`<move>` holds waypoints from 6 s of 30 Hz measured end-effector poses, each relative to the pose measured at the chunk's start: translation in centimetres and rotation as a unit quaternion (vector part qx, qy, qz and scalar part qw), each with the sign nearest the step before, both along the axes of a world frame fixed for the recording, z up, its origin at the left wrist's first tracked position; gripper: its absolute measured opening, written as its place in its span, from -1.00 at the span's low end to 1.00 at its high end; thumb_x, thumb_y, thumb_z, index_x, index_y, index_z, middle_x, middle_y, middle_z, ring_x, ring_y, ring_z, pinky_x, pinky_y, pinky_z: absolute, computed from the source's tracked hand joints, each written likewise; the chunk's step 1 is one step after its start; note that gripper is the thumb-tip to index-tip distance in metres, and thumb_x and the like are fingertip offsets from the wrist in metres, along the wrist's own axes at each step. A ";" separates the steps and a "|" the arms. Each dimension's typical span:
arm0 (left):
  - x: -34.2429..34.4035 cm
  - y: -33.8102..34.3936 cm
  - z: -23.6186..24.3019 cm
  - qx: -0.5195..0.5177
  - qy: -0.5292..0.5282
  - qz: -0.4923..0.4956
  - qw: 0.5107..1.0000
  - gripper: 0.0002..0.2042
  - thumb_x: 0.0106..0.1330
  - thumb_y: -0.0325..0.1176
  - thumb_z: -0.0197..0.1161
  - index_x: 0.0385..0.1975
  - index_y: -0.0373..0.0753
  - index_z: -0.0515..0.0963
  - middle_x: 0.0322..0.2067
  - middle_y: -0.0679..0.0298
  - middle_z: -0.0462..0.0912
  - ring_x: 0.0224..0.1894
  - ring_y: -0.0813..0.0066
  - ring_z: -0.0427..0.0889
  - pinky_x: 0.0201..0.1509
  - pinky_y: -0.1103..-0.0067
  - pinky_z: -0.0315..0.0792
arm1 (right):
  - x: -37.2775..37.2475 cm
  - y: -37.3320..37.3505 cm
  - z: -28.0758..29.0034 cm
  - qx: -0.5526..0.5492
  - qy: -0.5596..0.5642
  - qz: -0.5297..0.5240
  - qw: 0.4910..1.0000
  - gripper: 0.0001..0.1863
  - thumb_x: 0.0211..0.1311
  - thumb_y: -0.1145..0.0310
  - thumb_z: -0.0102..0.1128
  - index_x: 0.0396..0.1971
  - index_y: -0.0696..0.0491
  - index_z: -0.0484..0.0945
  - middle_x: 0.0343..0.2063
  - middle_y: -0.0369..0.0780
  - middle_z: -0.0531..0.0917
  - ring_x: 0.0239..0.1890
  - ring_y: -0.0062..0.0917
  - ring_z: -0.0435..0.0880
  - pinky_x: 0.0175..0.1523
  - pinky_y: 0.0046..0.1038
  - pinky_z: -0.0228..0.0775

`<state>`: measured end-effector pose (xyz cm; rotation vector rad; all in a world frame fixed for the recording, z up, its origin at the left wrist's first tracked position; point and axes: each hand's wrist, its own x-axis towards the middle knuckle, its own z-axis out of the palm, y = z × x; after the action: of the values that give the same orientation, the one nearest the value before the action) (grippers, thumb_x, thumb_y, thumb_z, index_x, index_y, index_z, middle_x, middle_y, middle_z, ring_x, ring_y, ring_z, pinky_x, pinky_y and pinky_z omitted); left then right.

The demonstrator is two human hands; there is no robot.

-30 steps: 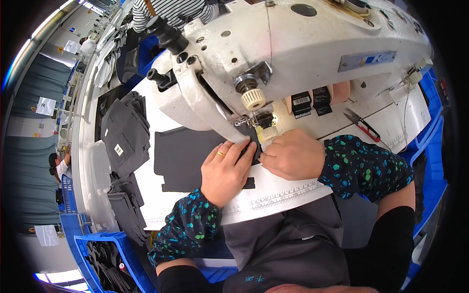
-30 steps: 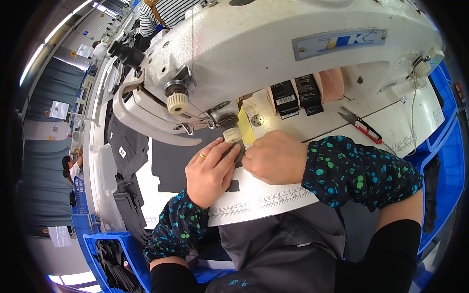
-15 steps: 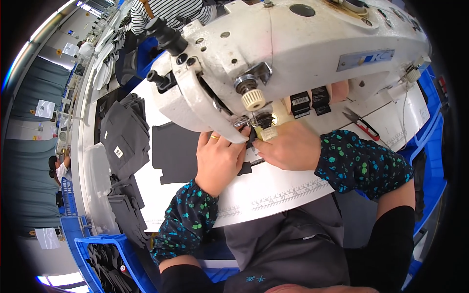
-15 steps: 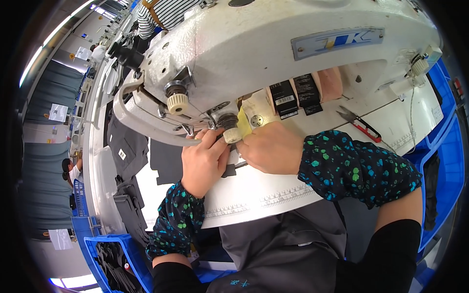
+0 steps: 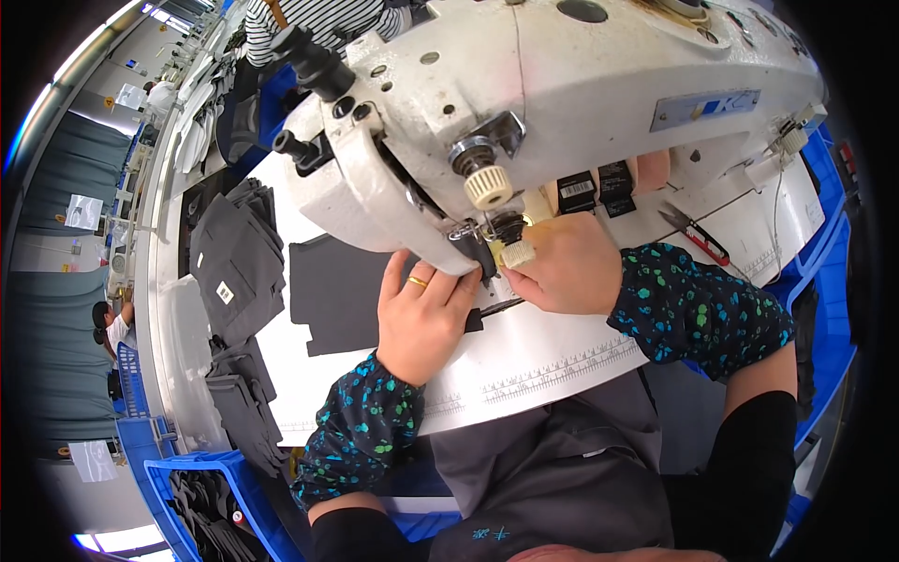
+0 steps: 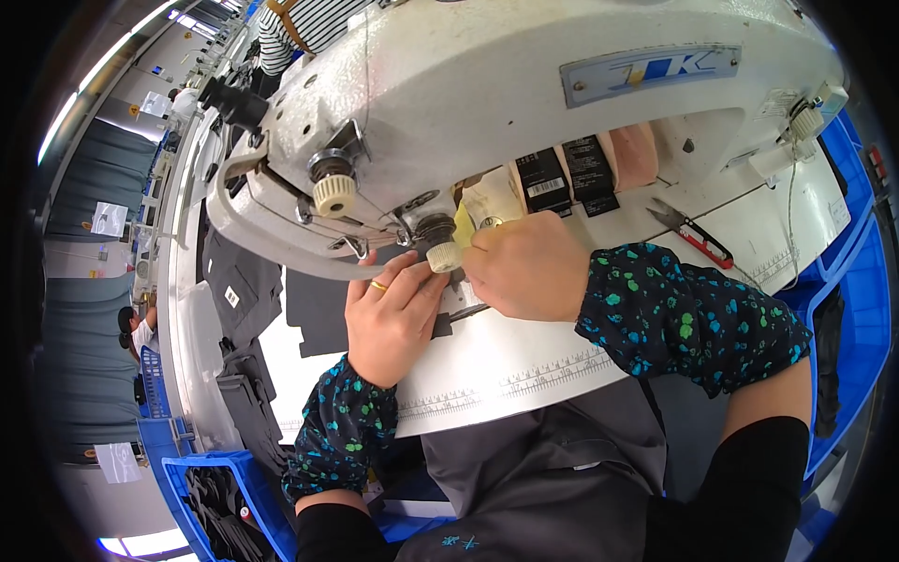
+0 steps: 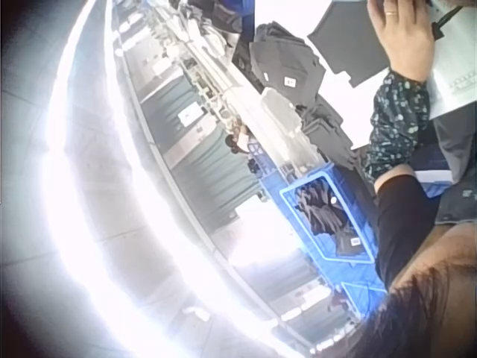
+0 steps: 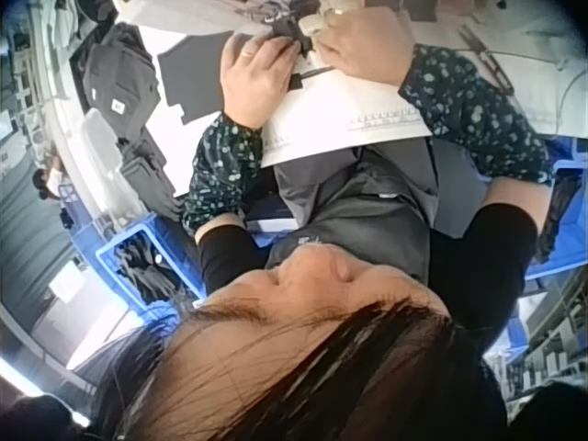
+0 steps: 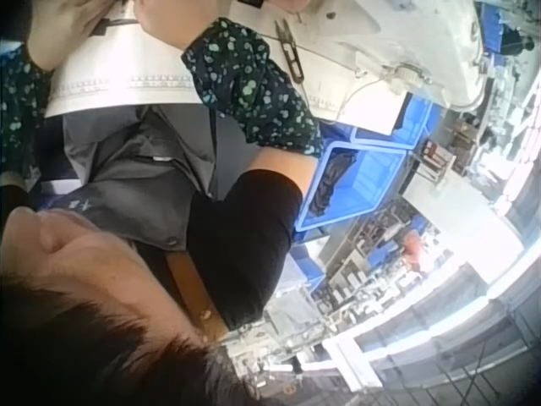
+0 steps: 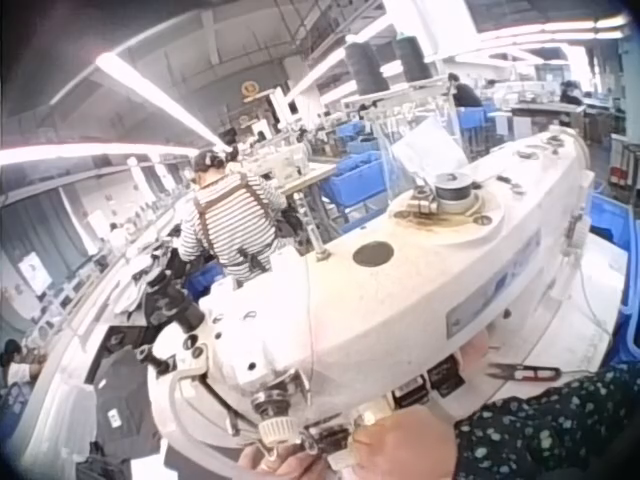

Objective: Sewing labels onto fabric components using an industrial sewing machine.

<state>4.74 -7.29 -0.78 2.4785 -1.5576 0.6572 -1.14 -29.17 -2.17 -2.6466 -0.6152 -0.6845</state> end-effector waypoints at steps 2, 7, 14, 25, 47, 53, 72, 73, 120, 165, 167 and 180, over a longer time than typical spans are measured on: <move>0.0 0.1 0.1 0.019 0.002 -0.003 1.000 -0.75 0.09 -0.44 0.37 -0.19 -0.12 0.70 -0.15 0.42 0.67 0.01 0.43 0.66 0.18 0.24 0.43 | -0.1 0.1 0.1 0.006 0.018 -0.005 1.000 -0.90 0.05 0.29 0.29 -0.49 -0.03 0.59 -0.55 -0.36 0.58 -0.49 -0.48 0.68 -0.48 -0.39 0.44; -0.2 0.3 0.4 0.036 0.038 -0.013 0.999 -0.70 0.09 -0.45 0.34 -0.13 -0.14 0.70 -0.12 0.38 0.67 0.00 0.41 0.66 0.12 0.34 0.49 | -0.1 0.0 -0.4 0.018 0.047 0.058 0.997 -0.91 0.03 0.34 0.28 -0.43 -0.04 0.61 -0.47 -0.34 0.60 -0.42 -0.45 0.70 -0.39 -0.35 0.48; -0.1 0.5 0.8 0.035 0.067 -0.014 0.997 -0.67 0.09 -0.49 0.30 -0.10 -0.16 0.69 -0.08 0.36 0.68 0.01 0.37 0.66 0.07 0.34 0.50 | 0.0 0.1 -0.5 0.007 0.044 0.062 0.997 -0.95 0.03 0.35 0.28 -0.48 -0.04 0.62 -0.48 -0.35 0.60 -0.43 -0.44 0.69 -0.37 -0.32 0.48; 2.6 -0.4 -0.5 -0.007 0.039 0.014 0.999 -0.75 0.08 -0.55 0.32 -0.22 -0.18 0.71 -0.24 0.37 0.70 -0.21 0.32 0.68 -0.12 0.39 0.50 | 1.1 0.3 -0.7 -0.018 0.007 -0.004 1.000 -0.86 0.10 0.31 0.28 -0.35 0.00 0.63 -0.41 -0.34 0.62 -0.46 -0.45 0.68 -0.44 -0.39 0.50; 2.9 -0.1 -0.7 -0.003 0.043 0.032 0.999 -0.69 0.07 -0.52 0.30 -0.15 -0.12 0.73 -0.39 0.35 0.62 -0.35 0.31 0.63 -0.27 0.42 0.48 | 1.0 0.4 -0.5 -0.046 0.022 -0.007 0.999 -0.86 0.11 0.34 0.25 -0.32 0.01 0.65 -0.40 -0.30 0.63 -0.43 -0.46 0.70 -0.44 -0.39 0.52; 3.9 0.7 -0.5 -0.047 0.123 0.029 0.991 -0.79 0.17 -0.46 0.34 -0.19 -0.22 0.70 -0.39 0.21 0.67 -0.42 0.15 0.64 -0.32 0.33 0.49 | 0.6 0.2 -1.0 -0.044 0.032 -0.004 0.998 -0.86 0.10 0.34 0.24 -0.33 0.01 0.62 -0.42 -0.30 0.60 -0.44 -0.45 0.69 -0.44 -0.39 0.51; 3.1 2.4 2.8 0.040 0.070 0.115 0.990 -0.59 0.15 -0.02 0.46 -0.20 -0.23 0.67 -0.37 0.21 0.62 -0.34 0.21 0.64 -0.31 0.39 0.53 | -0.5 1.0 -1.1 -0.014 0.058 0.204 0.977 -0.61 0.12 0.15 0.38 -0.09 -0.01 0.60 -0.40 -0.29 0.48 -0.39 -0.43 0.59 -0.27 -0.36 0.48; 3.8 2.1 2.8 0.011 0.074 0.105 0.992 -0.61 0.10 -0.11 0.54 -0.25 -0.29 0.66 -0.40 0.19 0.65 -0.30 0.14 0.65 -0.24 0.38 0.52 | -0.5 1.1 -1.1 -0.013 0.060 0.207 0.976 -0.61 0.12 0.14 0.38 -0.09 0.00 0.60 -0.40 -0.29 0.48 -0.38 -0.43 0.59 -0.26 -0.36 0.49; 3.7 0.3 0.6 -0.018 0.273 0.088 0.958 -0.83 0.18 -0.36 0.48 -0.41 -0.29 0.63 -0.51 0.20 0.72 -0.46 0.29 0.71 -0.34 0.48 0.50 | -0.1 1.1 -1.3 -0.048 -0.160 0.255 0.953 -0.80 -0.06 0.33 0.20 -0.44 0.14 0.57 -0.49 -0.29 0.51 -0.39 -0.51 0.59 -0.30 -0.52 0.52; 4.8 -0.4 -0.7 -0.119 0.313 0.100 0.937 -0.73 0.02 -0.39 0.51 -0.27 -0.24 0.66 -0.39 0.16 0.73 -0.25 0.02 0.67 -0.15 0.25 0.48 | 0.0 0.5 -1.0 -0.077 -0.139 0.213 0.964 -0.84 -0.09 0.35 0.19 -0.47 0.09 0.56 -0.50 -0.32 0.51 -0.39 -0.55 0.58 -0.35 -0.52 0.48; 5.0 -0.4 -0.9 -0.135 0.320 0.079 0.935 -0.74 0.02 -0.38 0.51 -0.27 -0.23 0.66 -0.40 0.21 0.73 -0.28 0.08 0.68 -0.16 0.28 0.45 | -0.1 0.4 -1.0 -0.079 -0.142 0.211 0.964 -0.84 -0.09 0.35 0.19 -0.47 0.09 0.56 -0.50 -0.32 0.51 -0.39 -0.55 0.58 -0.35 -0.52 0.48; 5.4 -0.3 -1.9 -0.153 0.341 0.054 0.926 -0.87 0.10 -0.34 0.49 -0.45 -0.25 0.74 -0.41 0.22 0.77 -0.36 0.22 0.70 -0.12 0.39 0.44 | -0.4 0.2 -0.8 -0.118 -0.068 0.222 0.966 -0.77 -0.01 0.38 0.25 -0.32 0.13 0.64 -0.20 -0.17 0.71 -0.13 -0.41 0.71 -0.11 -0.47 0.60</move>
<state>10.16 -7.63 -2.63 2.2079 -0.9759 0.0118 -1.54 -28.99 -2.95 -2.5376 -1.3515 -0.6904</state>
